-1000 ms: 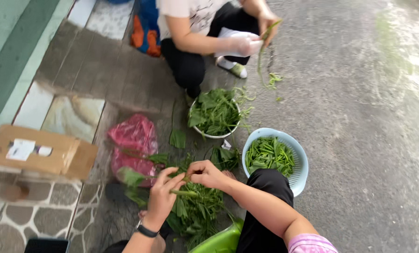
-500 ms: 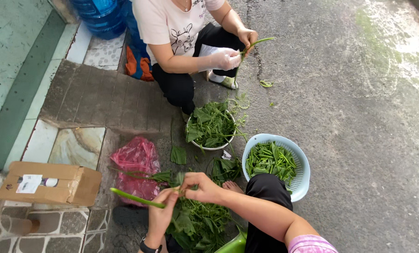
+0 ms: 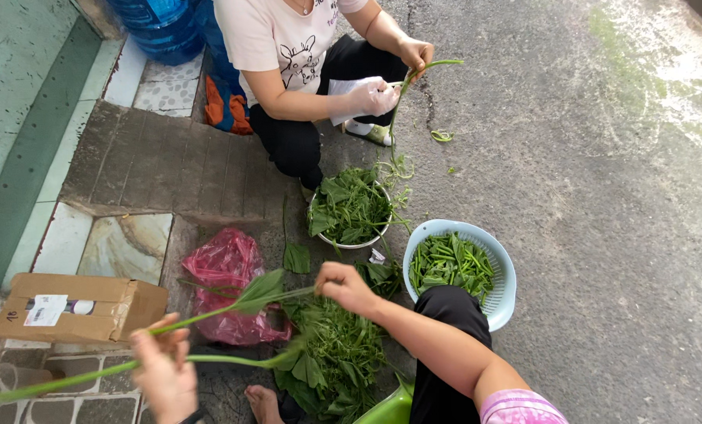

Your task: The person sits on a low stool and plucks leaves and tender stems from long green stalks by hand. The separated greens are placed into a light blue colander, while the remaining stalks and trimmings are discarded onto the ground.

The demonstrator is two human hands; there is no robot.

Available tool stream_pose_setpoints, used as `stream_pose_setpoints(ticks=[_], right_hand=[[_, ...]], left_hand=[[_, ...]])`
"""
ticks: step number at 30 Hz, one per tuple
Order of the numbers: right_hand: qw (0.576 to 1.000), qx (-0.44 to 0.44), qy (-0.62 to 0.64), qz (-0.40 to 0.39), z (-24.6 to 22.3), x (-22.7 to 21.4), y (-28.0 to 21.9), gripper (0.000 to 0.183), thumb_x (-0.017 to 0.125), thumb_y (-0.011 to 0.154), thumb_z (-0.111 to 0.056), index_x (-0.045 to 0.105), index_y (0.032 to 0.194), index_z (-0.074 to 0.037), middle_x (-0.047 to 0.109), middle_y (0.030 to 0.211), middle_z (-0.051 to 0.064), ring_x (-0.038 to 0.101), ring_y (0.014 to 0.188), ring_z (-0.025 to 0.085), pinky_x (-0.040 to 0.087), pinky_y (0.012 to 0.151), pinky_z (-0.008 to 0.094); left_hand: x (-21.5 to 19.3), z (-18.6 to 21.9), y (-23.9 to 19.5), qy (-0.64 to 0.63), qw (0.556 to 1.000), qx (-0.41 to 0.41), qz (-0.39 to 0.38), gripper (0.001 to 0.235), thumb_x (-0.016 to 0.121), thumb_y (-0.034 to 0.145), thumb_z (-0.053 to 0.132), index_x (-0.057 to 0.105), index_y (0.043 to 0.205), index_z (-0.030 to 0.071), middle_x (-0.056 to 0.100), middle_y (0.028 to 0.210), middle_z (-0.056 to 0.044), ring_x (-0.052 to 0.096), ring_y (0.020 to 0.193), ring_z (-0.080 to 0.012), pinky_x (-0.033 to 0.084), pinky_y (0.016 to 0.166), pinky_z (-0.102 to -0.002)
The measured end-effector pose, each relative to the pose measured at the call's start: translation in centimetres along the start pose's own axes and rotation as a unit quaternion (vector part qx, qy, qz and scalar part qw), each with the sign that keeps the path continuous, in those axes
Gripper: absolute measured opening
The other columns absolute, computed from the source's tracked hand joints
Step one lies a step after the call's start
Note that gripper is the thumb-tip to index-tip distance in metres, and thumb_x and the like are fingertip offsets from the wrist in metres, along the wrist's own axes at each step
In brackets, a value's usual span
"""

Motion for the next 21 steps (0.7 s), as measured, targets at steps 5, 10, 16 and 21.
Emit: stream_pose_setpoints(ticks=[5, 10, 16, 21], right_hand=[[0.992, -0.001, -0.005, 0.126, 0.3, -6.6, 0.8, 0.013, 0.061, 0.080, -0.005, 0.070, 0.072, -0.009, 0.067, 0.078, 0.002, 0.062, 0.077, 0.015, 0.050, 0.077, 0.036], [0.973, 0.022, 0.016, 0.231, 1.9, -9.5, -0.1, 0.013, 0.059, 0.087, -0.008, 0.068, 0.077, -0.008, 0.061, 0.072, 0.000, 0.051, 0.067, 0.010, 0.042, 0.065, 0.029], [0.962, 0.095, -0.254, -0.022, 0.2, -1.7, -0.7, 0.021, 0.055, 0.098, -0.028, 0.067, 0.091, -0.011, 0.067, 0.094, 0.004, 0.063, 0.087, 0.019, 0.053, 0.079, 0.037], [0.888, -0.151, -0.393, -0.184, 3.2, 3.8, -1.6, 0.060, 0.069, 0.079, -0.007, 0.057, 0.138, -0.011, 0.051, 0.107, 0.013, 0.053, 0.094, 0.038, 0.047, 0.070, 0.053]], left_hand=[[-7.6, -3.3, 5.7, -0.109, 0.985, -0.063, 0.120, 0.036, 0.032, 0.111, 0.049, 0.058, 0.105, 0.024, 0.073, 0.111, 0.012, 0.065, 0.076, 0.0078, 0.026, 0.042, -0.009], [-9.8, -4.9, 6.6, -0.056, 0.987, 0.006, 0.153, 0.019, 0.048, 0.098, 0.046, 0.056, 0.101, 0.028, 0.069, 0.103, 0.016, 0.070, 0.091, 0.0033, 0.018, 0.044, -0.015], [0.1, -2.7, 0.8, 0.018, 0.998, 0.033, -0.056, 0.031, 0.055, 0.105, 0.007, 0.053, 0.136, 0.009, 0.068, 0.111, -0.008, 0.065, 0.080, -0.0099, 0.037, 0.043, -0.013], [6.1, -2.9, -2.7, 0.227, 0.943, 0.137, -0.199, 0.028, 0.071, 0.090, 0.011, 0.075, 0.117, 0.007, 0.078, 0.111, -0.008, 0.074, 0.090, -0.0158, 0.064, 0.078, -0.026]])
Point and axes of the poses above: each hand's wrist, its own y-axis towards the middle knuckle, its own x-axis out of the palm, z = x × y, the point moved 5 cm from there along y, towards the middle knuckle
